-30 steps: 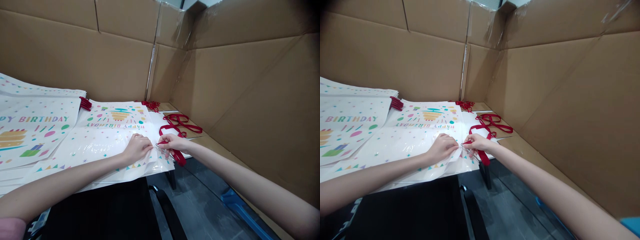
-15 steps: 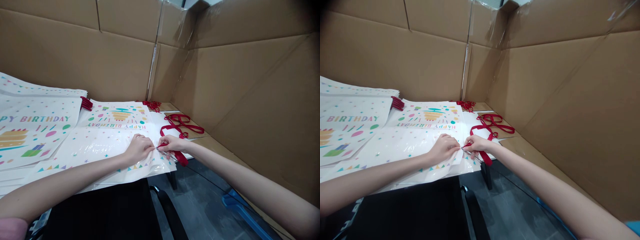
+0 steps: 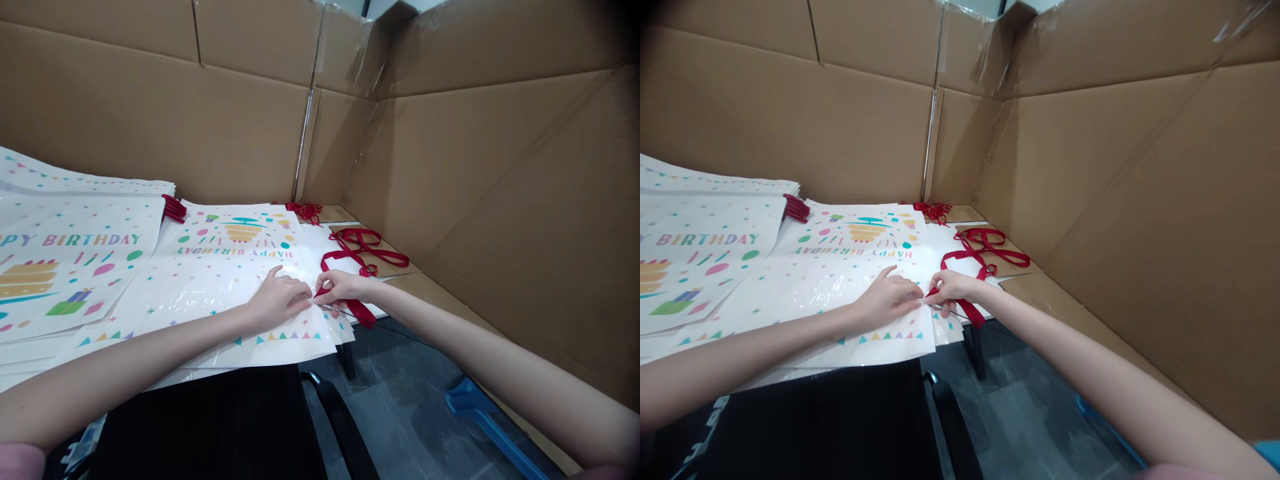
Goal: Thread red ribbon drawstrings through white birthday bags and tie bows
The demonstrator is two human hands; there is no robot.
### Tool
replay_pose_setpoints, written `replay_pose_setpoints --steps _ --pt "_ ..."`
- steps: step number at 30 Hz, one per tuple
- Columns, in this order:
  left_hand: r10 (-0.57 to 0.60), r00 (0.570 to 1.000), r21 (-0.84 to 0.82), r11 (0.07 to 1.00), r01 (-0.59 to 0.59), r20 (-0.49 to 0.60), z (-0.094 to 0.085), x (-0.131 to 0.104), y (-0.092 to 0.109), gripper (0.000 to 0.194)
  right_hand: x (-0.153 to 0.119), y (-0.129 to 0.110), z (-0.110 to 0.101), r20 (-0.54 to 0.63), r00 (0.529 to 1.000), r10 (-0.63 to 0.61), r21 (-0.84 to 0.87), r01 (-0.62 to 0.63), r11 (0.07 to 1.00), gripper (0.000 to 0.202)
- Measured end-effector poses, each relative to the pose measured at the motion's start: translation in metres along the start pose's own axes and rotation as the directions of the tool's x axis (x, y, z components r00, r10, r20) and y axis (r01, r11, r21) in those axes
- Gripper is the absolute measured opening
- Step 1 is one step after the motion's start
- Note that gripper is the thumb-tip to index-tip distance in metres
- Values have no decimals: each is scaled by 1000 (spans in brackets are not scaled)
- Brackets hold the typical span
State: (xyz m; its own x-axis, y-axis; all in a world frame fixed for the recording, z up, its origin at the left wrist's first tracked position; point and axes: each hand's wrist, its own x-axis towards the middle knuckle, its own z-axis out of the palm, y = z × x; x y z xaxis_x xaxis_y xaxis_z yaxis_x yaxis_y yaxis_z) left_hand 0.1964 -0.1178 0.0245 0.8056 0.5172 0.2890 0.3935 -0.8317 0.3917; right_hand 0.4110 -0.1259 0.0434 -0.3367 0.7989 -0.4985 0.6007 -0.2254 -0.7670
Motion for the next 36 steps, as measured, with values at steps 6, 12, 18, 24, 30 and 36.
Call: replay_pose_setpoints --steps 6,12,18,24,30,36 --pt "118 992 118 985 -123 50 0 -12 -3 24 2 1 -1 34 999 14 36 -15 999 53" --pt "166 983 238 955 -179 75 2 -13 0 28 -3 3 -1 -1 999 46 26 -46 999 51" --pt "186 979 289 936 -201 79 0 -13 2 28 -1 11 5 -112 992 65 -138 -80 987 48" --pt "183 980 305 932 -197 74 2 -13 3 30 -3 8 18 -262 964 53 -292 -132 947 43" --pt "192 979 298 933 -203 66 4 -13 1 30 -8 5 25 -282 956 79 -266 -157 951 34" --pt "203 977 311 926 -214 67 3 -13 1 29 -14 1 24 -238 950 204 -67 -226 972 27"
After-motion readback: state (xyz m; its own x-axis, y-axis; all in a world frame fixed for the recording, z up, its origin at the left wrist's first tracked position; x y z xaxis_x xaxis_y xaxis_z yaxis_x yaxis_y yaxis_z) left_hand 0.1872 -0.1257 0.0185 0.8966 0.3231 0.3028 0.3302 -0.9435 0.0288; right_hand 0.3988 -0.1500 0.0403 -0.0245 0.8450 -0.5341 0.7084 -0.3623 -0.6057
